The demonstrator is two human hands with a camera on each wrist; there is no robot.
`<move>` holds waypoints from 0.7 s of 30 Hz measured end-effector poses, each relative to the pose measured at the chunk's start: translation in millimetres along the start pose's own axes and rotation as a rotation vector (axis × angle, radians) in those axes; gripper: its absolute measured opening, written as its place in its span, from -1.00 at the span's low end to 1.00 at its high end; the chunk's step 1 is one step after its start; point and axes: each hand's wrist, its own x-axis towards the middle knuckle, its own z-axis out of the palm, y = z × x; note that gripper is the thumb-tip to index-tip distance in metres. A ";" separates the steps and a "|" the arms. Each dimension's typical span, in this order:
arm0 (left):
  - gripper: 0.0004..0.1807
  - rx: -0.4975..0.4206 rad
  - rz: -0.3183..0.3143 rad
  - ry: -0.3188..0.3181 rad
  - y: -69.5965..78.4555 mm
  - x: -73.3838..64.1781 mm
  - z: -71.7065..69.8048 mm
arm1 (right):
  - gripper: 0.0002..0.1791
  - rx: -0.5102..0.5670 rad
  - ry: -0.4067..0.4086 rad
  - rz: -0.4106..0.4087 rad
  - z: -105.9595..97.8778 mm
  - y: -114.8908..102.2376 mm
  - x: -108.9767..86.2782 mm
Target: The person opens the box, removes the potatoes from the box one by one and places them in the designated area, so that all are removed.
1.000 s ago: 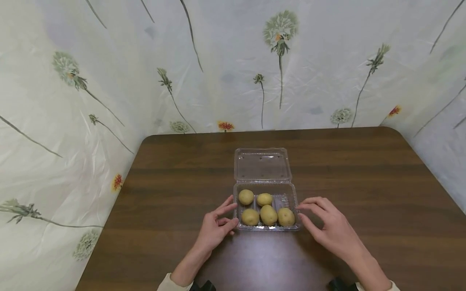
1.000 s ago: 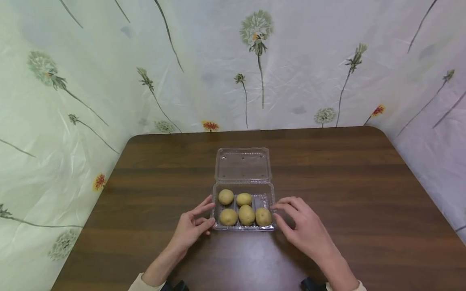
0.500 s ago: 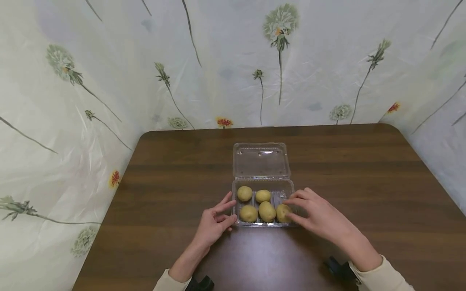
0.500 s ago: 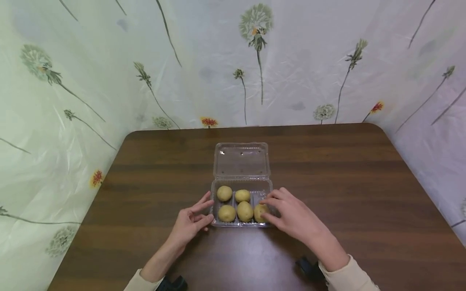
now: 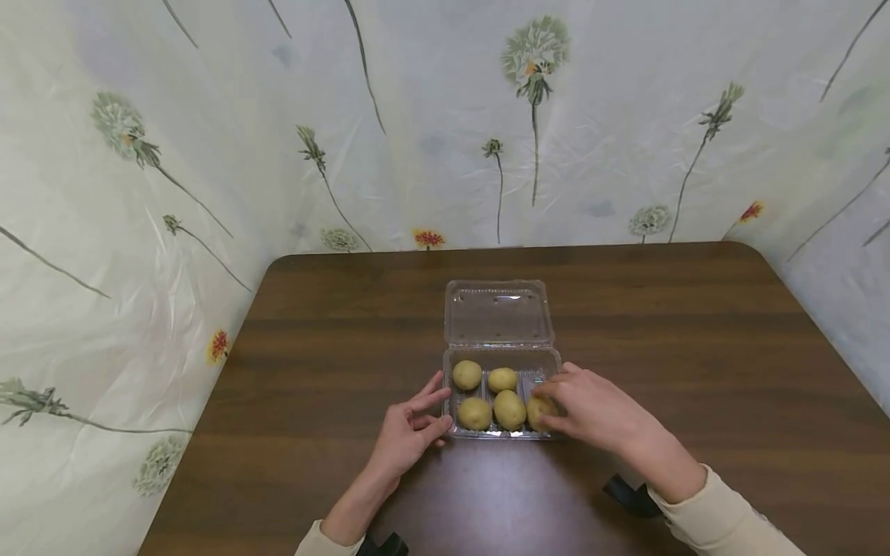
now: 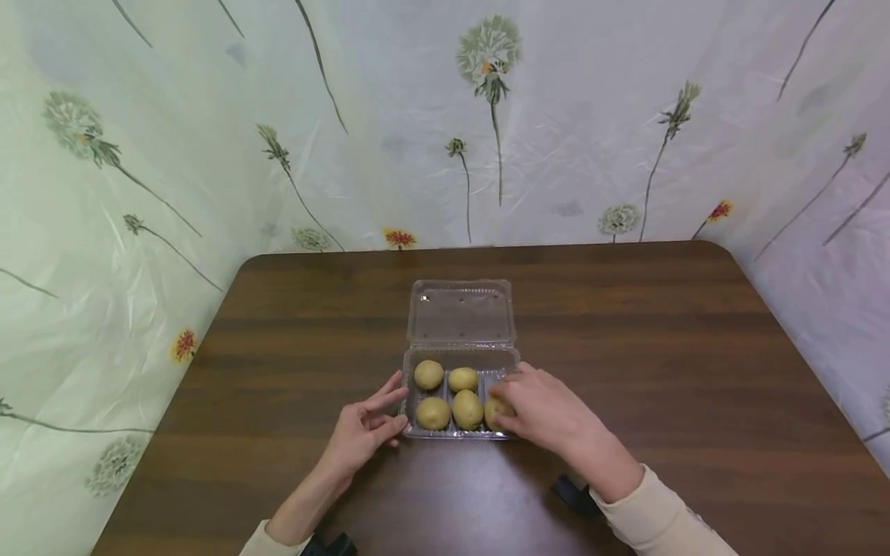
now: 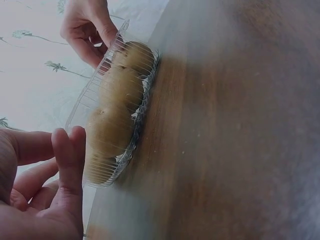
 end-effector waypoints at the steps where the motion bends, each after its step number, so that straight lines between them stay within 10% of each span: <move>1: -0.52 -0.003 0.001 -0.002 -0.2 0.0 -0.1 | -0.66 -0.011 0.002 -0.006 -0.1 -0.7 0.6; 21: -0.50 -0.010 0.020 -0.008 -2.1 0.1 -0.5 | -0.72 0.176 -0.102 -0.022 0.8 -6.2 15.5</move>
